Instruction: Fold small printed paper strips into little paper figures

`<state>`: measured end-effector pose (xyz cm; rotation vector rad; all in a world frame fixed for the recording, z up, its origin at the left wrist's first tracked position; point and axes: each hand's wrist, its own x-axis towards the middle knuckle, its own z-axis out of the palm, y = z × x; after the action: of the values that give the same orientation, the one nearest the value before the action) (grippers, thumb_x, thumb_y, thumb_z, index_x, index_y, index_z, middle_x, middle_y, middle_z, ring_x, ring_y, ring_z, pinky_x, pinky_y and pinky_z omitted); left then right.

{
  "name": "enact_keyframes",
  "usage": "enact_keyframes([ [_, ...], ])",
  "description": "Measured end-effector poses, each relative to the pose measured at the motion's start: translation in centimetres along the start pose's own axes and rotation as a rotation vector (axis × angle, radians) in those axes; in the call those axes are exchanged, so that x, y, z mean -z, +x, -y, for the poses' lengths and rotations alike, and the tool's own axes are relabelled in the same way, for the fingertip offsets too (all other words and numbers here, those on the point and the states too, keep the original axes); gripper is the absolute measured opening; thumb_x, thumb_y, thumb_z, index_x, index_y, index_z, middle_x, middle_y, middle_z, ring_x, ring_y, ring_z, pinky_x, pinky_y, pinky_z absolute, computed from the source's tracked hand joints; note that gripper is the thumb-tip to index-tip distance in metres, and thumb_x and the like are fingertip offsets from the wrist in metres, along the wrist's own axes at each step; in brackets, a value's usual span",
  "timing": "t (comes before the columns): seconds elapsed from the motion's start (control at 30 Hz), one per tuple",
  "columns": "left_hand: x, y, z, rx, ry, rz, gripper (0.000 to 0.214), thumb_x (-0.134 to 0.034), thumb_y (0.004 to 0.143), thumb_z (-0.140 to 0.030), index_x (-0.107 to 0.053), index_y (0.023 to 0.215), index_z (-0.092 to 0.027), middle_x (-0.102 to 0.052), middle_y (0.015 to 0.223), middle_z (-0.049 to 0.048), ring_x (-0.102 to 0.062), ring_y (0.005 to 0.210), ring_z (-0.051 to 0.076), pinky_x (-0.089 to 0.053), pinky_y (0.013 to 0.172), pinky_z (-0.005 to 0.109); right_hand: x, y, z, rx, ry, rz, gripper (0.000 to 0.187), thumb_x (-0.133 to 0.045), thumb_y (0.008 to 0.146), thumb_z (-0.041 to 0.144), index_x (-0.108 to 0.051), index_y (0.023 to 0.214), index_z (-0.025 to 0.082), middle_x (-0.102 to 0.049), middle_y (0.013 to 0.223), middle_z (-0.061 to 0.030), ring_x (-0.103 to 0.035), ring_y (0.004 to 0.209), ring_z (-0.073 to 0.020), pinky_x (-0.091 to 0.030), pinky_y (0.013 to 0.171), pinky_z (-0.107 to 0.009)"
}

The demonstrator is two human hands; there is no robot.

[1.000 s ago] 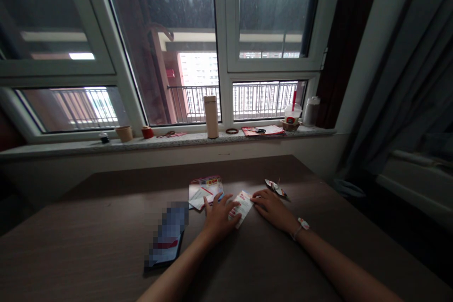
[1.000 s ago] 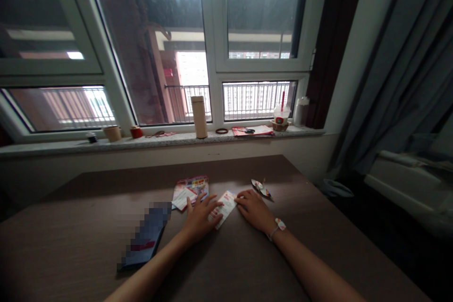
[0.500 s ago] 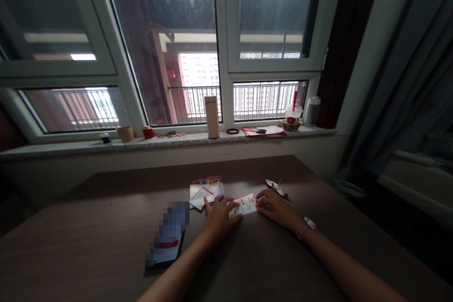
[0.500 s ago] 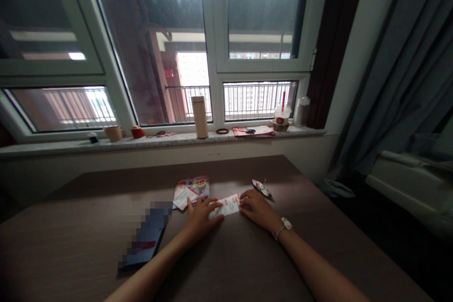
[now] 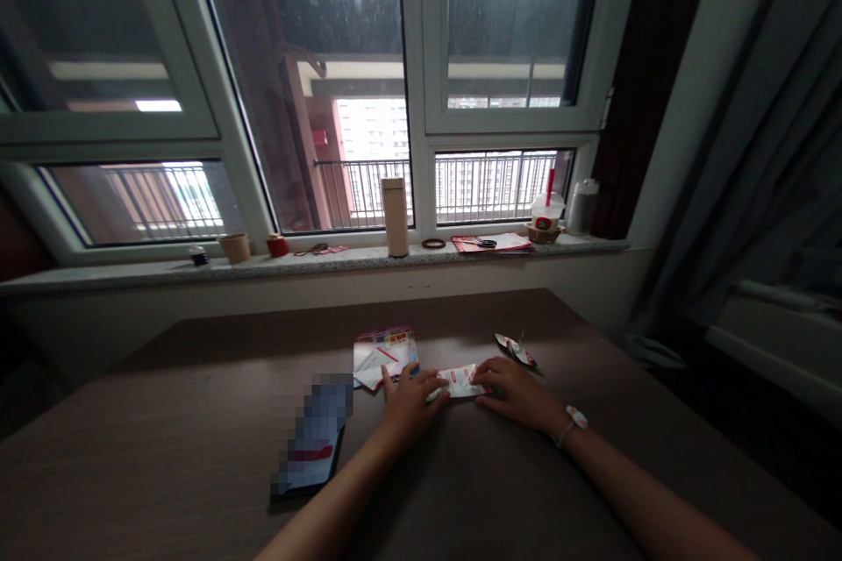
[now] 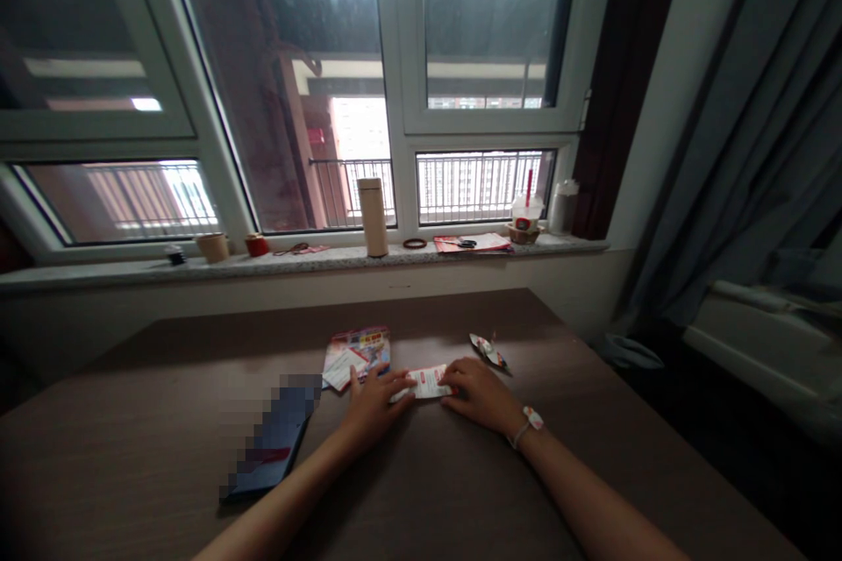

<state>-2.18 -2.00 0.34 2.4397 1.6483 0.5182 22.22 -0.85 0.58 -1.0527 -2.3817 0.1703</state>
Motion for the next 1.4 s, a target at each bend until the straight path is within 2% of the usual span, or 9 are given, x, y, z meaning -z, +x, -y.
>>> enact_keyframes([
  [0.23,-0.1,-0.1,0.1,-0.016,-0.009,0.006,0.029,-0.044,0.094,-0.044,-0.061,0.118,-0.043,-0.057,0.137,-0.0044,-0.032,0.137,0.032,0.007,0.102,0.077,-0.2,0.0,0.3,0.055,0.025,-0.013,0.019,-0.058,0.087,0.023,-0.068,0.103,0.025,-0.066,0.108,-0.0051,-0.057,0.104,-0.0193,-0.044,0.094,-0.036],
  [0.53,-0.1,-0.3,-0.1,-0.021,0.036,0.012,0.033,-0.053,0.088,-0.039,-0.057,0.121,-0.044,-0.051,0.141,-0.0048,-0.030,0.138,0.032,0.005,0.104,0.076,-0.4,0.1,0.2,0.074,0.059,-0.027,0.020,-0.055,0.086,0.017,-0.070,0.098,0.023,-0.069,0.101,-0.0055,-0.059,0.100,-0.0185,-0.044,0.094,-0.035],
  [0.67,0.1,-0.3,-0.4,-0.013,0.032,0.015,0.034,-0.055,0.086,-0.036,-0.058,0.119,-0.045,-0.050,0.141,-0.0051,-0.031,0.136,0.032,0.003,0.104,0.076,-0.3,0.2,0.4,0.018,0.089,-0.041,0.020,-0.055,0.088,0.020,-0.068,0.102,0.021,-0.069,0.098,-0.0067,-0.059,0.099,-0.0198,-0.044,0.094,-0.037],
  [0.8,0.1,-0.2,-0.4,-0.025,0.021,0.011,0.034,-0.058,0.084,-0.037,-0.059,0.118,-0.045,-0.053,0.137,-0.0047,-0.033,0.134,0.032,0.004,0.104,0.077,-0.4,0.1,0.7,-0.113,0.153,-0.088,0.027,-0.056,0.088,0.027,-0.058,0.115,0.022,-0.067,0.102,-0.0063,-0.059,0.100,-0.0200,-0.044,0.093,-0.036],
  [0.97,0.1,-0.3,-0.4,-0.050,0.008,0.001,0.033,-0.061,0.082,-0.042,-0.061,0.115,-0.042,-0.055,0.133,-0.0030,-0.035,0.132,0.030,0.005,0.106,0.074,-0.9,0.4,1.3,-0.232,0.177,-0.170,0.013,-0.057,0.087,0.029,-0.055,0.096,0.021,-0.065,0.096,-0.0055,-0.060,0.093,-0.0201,-0.048,0.084,-0.034],
  [1.07,0.1,-0.3,-0.4,-0.065,0.008,-0.011,0.031,-0.061,0.082,-0.043,-0.062,0.114,-0.041,-0.057,0.130,-0.0020,-0.037,0.129,0.030,0.005,0.106,0.074,-1.1,0.6,1.6,-0.198,0.149,-0.175,0.007,-0.053,0.089,0.026,-0.057,0.093,0.021,-0.064,0.095,-0.0049,-0.060,0.090,-0.0194,-0.048,0.083,-0.033],
  [1.27,0.2,-0.3,-0.6,-0.079,0.011,-0.028,0.032,-0.063,0.081,-0.044,-0.063,0.113,-0.041,-0.059,0.126,-0.0013,-0.039,0.127,0.030,0.004,0.106,0.074,-1.4,0.6,1.9,-0.098,0.063,-0.188,0.018,-0.052,0.091,0.024,-0.065,0.103,0.023,-0.058,0.112,-0.0082,-0.056,0.106,-0.0210,-0.046,0.094,-0.036],
  [1.4,0.4,-0.4,-0.8,-0.085,0.000,-0.037,0.030,-0.061,0.082,-0.044,-0.063,0.112,-0.041,-0.060,0.123,-0.0015,-0.040,0.124,0.028,0.004,0.107,0.072,-1.6,0.4,1.9,-0.084,-0.012,-0.197,0.019,-0.053,0.091,0.025,-0.068,0.103,0.025,-0.057,0.110,-0.0081,-0.054,0.106,-0.0214,-0.046,0.094,-0.037],
])
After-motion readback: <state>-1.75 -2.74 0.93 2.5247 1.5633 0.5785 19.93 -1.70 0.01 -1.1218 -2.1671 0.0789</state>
